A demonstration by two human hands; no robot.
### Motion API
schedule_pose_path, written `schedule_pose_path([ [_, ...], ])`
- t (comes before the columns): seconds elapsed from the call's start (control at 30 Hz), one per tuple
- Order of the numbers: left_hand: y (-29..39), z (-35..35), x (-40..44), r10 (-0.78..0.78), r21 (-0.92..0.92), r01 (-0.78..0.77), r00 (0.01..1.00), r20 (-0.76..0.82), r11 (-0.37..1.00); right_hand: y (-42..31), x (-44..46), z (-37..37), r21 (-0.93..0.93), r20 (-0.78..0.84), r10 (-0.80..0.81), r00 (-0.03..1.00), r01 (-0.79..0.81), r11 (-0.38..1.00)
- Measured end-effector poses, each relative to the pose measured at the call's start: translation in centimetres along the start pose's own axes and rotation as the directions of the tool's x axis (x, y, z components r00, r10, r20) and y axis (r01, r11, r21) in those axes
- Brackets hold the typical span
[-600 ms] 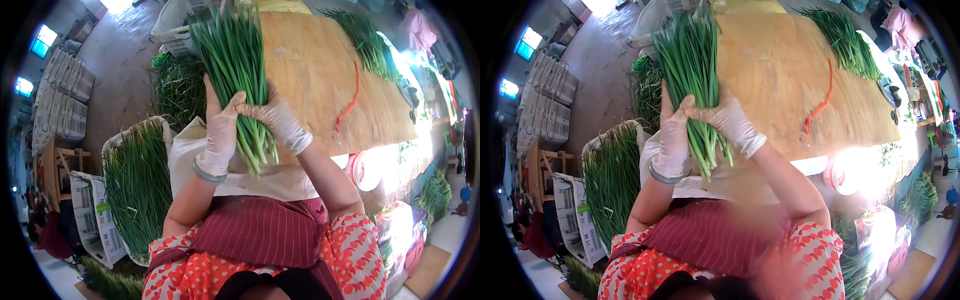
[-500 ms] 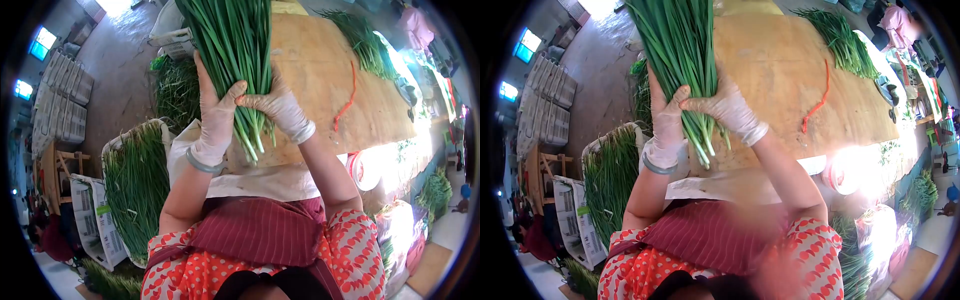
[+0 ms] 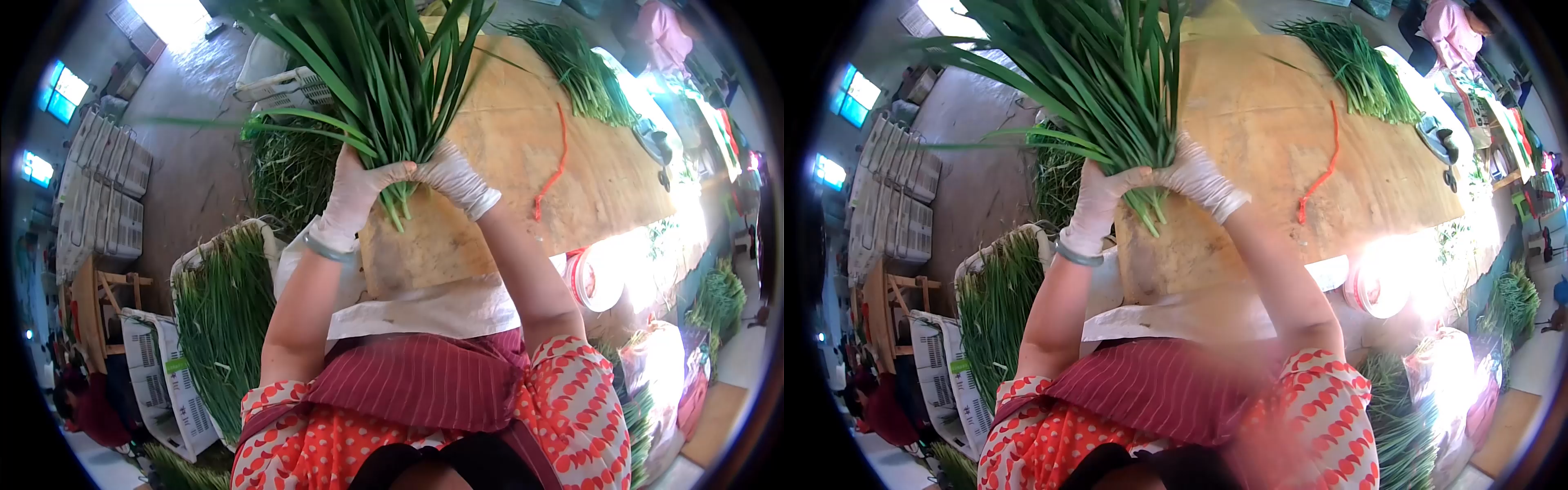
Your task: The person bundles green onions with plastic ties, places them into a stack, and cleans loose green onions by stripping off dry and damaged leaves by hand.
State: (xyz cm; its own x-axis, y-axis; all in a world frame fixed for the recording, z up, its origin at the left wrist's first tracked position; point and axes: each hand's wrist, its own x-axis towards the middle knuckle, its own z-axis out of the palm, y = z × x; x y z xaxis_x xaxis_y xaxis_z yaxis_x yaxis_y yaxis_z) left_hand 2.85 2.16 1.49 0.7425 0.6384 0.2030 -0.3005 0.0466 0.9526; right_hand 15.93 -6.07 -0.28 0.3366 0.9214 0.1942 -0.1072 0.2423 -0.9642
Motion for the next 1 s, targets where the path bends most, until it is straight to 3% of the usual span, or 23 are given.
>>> schedule_pose_path([
  [0.03,0.3,0.5,-0.1,-0.024,-0.018,0.024,0.999,-0.036,1.000,-0.2,0.0,0.2,0.080,-0.013,0.059,0.998,-0.058,0.995],
  [0.07,-1.1,0.2,0.1,0.065,0.004,-0.064,0.995,-0.082,0.998,1.0,0.1,0.1,-0.159,-0.053,-0.053,0.997,0.044,0.986],
  [0.1,-1.5,0.3,0.2,0.062,0.004,-0.062,0.996,-0.070,0.998,1.4,0.0,0.5,-0.159,-0.064,-0.057,0.996,0.046,0.986],
  [0.17,-2.2,1.1,0.2,0.064,-0.031,-0.068,0.991,-0.120,0.997,1.9,-0.4,1.1,0.285,-0.076,-0.041,0.996,0.061,0.957],
  [0.23,-1.0,1.6,0.4,0.047,-0.148,-0.062,0.993,-0.108,0.987,2.8,0.6,0.5,-0.139,-0.133,-0.065,0.989,0.046,0.989],
  [0.3,0.2,2.6,0.5,0.106,-0.068,-0.123,0.971,-0.215,0.990,0.3,0.0,0.5,-0.321,-0.127,-0.133,0.983,0.086,0.943],
  [0.33,1.0,3.0,0.3,0.011,-0.250,-0.068,0.975,-0.222,0.966,-1.5,-0.2,0.7,-0.322,-0.143,-0.130,0.981,0.078,0.944],
  [0.43,2.8,3.9,1.0,-0.146,-0.343,0.050,0.955,-0.259,0.938,-6.0,-0.7,0.3,-0.418,-0.117,-0.001,0.993,-0.049,0.907],
  [0.5,1.5,3.4,1.9,-0.234,-0.413,0.127,0.947,-0.219,0.902,-7.4,-0.6,-0.3,-0.512,-0.125,0.222,0.967,-0.255,0.820],
  [0.57,-1.9,2.3,3.1,-0.285,-0.332,0.198,0.929,-0.237,0.922,-4.8,0.0,-1.7,-0.547,-0.123,0.204,0.971,-0.238,0.803],
  [0.6,-4.1,2.0,3.2,-0.310,-0.190,0.259,0.889,-0.337,0.947,-2.8,0.3,-2.6,-0.703,-0.168,0.286,0.943,-0.318,0.636],
  [0.63,-8.5,0.2,3.4,-0.126,0.102,0.172,0.927,-0.354,0.980,-1.2,0.2,-3.0,-0.823,-0.221,0.356,0.908,-0.370,0.431],
  [0.7,-10.6,-1.5,2.9,-0.046,0.268,0.137,0.947,-0.318,0.954,0.4,-0.2,-3.7,-0.814,-0.245,0.303,0.921,-0.365,0.452],
  [0.77,-9.3,-1.7,1.7,-0.124,0.327,0.245,0.929,-0.348,0.913,1.0,-0.9,-4.3,-0.801,-0.279,0.263,0.924,-0.375,0.466],
  [0.83,-4.5,-0.3,0.8,-0.397,-0.021,0.407,0.878,-0.267,0.913,-0.1,-1.1,-5.6,-0.654,-0.210,0.307,0.928,-0.367,0.661],
  [0.87,-3.3,-0.1,0.3,-0.449,-0.075,0.446,0.852,-0.270,0.892,-1.4,-1.4,-5.6,-0.710,-0.233,0.317,0.919,-0.384,0.591],
  [0.97,-2.2,0.9,-0.7,-0.506,-0.167,0.477,0.814,-0.285,0.863,-0.9,-1.3,-6.5,-0.678,-0.281,0.374,0.884,-0.459,0.574],
  [1.0,-2.5,1.0,-1.0,-0.432,-0.055,0.439,0.840,-0.328,0.897,-0.8,-1.2,-4.8,-0.777,-0.345,0.328,0.879,-0.464,0.425],
])
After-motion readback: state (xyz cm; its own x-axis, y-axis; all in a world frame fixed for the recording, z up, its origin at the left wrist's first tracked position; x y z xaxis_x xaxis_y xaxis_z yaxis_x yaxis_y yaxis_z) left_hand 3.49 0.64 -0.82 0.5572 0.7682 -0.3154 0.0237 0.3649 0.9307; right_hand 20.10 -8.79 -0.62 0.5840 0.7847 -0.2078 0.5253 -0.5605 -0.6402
